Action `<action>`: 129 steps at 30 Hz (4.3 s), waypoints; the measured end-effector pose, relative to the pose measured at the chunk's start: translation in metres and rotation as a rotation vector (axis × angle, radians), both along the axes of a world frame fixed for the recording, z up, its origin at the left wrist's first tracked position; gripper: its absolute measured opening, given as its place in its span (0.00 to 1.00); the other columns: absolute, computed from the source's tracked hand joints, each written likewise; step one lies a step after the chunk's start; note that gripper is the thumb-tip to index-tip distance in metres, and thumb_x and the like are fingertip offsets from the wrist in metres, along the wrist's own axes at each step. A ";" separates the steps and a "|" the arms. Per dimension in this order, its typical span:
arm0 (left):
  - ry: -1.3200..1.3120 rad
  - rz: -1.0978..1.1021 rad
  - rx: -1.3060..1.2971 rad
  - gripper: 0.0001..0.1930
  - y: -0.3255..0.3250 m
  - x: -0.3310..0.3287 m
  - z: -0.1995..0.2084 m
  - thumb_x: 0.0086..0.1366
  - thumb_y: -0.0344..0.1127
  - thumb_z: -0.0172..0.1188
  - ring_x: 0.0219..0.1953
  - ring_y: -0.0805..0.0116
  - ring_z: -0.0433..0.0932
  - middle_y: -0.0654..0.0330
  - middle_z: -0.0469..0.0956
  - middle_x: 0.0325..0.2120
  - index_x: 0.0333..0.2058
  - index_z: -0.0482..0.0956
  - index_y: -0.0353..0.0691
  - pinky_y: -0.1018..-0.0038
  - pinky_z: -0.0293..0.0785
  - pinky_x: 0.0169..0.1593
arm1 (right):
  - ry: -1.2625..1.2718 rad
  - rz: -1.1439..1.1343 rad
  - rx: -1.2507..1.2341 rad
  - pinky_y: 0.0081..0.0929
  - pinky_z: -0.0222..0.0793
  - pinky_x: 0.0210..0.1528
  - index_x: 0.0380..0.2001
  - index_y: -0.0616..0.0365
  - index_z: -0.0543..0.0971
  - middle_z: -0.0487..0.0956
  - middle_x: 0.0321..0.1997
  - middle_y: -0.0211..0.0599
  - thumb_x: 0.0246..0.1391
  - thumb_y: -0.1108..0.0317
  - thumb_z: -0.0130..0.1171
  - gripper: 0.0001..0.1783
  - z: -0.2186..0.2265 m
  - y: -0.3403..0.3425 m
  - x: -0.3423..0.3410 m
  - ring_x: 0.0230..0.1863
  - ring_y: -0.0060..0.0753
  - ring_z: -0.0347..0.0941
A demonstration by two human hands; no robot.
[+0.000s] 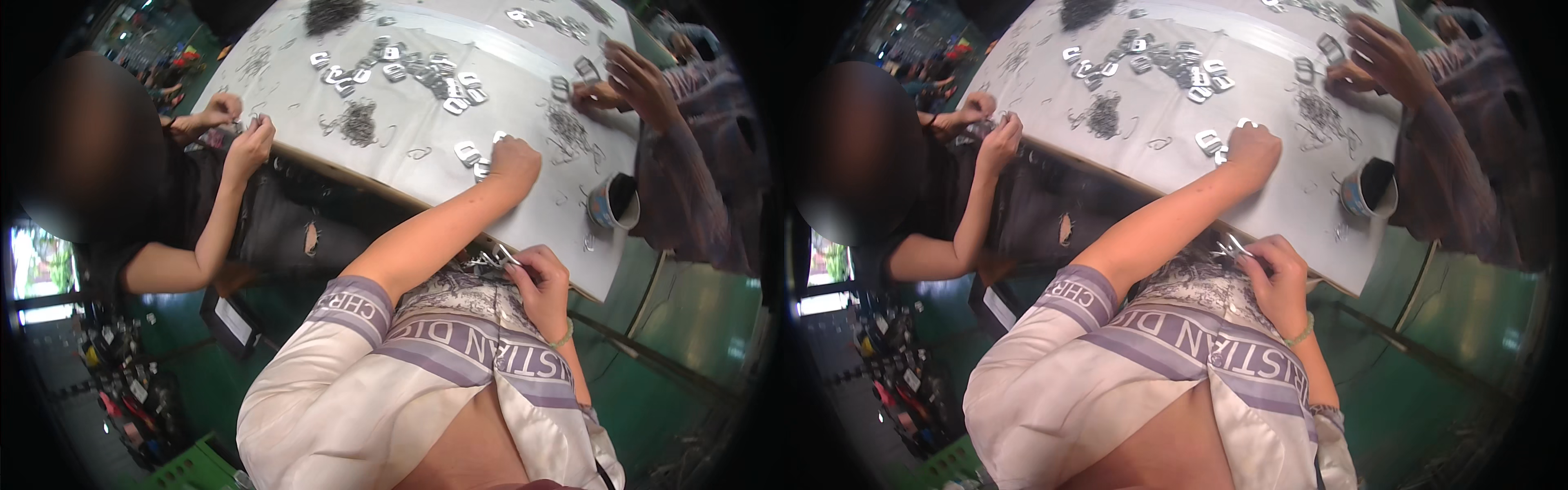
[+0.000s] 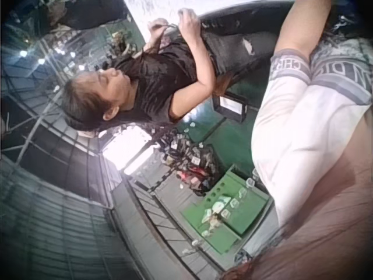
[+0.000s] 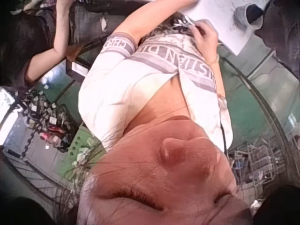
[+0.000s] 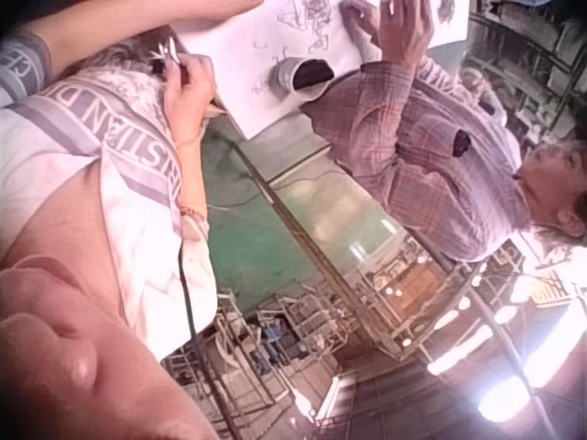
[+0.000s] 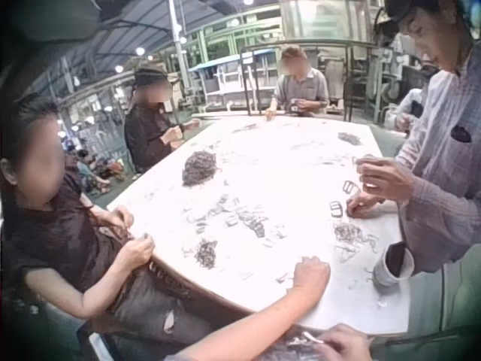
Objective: The person assembles small metal parts by hand at a table. They pick up a metal buckle and a wire, insert the wire through the buckle, and place the assembled unit on the table. This process is repeated continuously with other parts.
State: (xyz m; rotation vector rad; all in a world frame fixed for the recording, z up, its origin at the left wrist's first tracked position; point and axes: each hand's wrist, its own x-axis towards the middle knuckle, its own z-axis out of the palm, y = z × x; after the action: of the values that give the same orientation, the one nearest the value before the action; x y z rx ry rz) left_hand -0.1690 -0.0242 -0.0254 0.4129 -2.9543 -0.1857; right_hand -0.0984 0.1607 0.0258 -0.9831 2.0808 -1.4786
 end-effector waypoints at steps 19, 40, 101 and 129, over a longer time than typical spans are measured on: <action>0.170 -0.107 0.592 0.05 -0.035 0.062 0.010 0.48 0.29 0.59 0.27 0.57 0.80 0.52 0.79 0.23 0.25 0.79 0.37 0.65 0.75 0.33 | -0.062 0.050 -0.020 0.19 0.70 0.31 0.30 0.71 0.75 0.73 0.31 0.35 0.53 0.85 0.56 0.02 -0.012 -0.002 0.008 0.28 0.23 0.74; 0.491 -0.226 0.819 0.07 0.020 0.164 0.035 0.55 0.25 0.59 0.46 0.56 0.67 0.52 0.71 0.42 0.30 0.70 0.38 0.66 0.65 0.48 | -0.159 -0.028 -0.054 0.19 0.76 0.33 0.37 0.71 0.79 0.77 0.34 0.38 0.53 0.85 0.56 0.07 -0.007 -0.015 0.006 0.31 0.27 0.80; 0.406 -0.422 0.060 0.20 0.022 -0.025 -0.040 0.61 0.35 0.56 0.54 0.57 0.69 0.56 0.72 0.53 0.52 0.72 0.35 0.59 0.60 0.60 | 0.020 -0.108 -0.115 0.24 0.67 0.33 0.33 0.66 0.80 0.78 0.28 0.40 0.50 0.80 0.60 0.05 0.002 0.017 0.005 0.28 0.32 0.73; 0.084 -0.267 0.154 0.05 -0.010 0.036 0.005 0.52 0.28 0.58 0.33 0.58 0.81 0.53 0.80 0.27 0.26 0.82 0.38 0.67 0.76 0.37 | 0.057 -0.085 -0.116 0.26 0.68 0.33 0.32 0.66 0.80 0.78 0.28 0.42 0.48 0.80 0.60 0.06 -0.001 0.013 0.008 0.28 0.35 0.74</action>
State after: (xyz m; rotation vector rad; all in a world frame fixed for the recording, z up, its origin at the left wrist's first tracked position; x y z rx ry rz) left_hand -0.1330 -0.0339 -0.0201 0.0236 -2.9106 -0.4513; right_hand -0.0902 0.1735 0.0249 -1.0019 2.1204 -1.6481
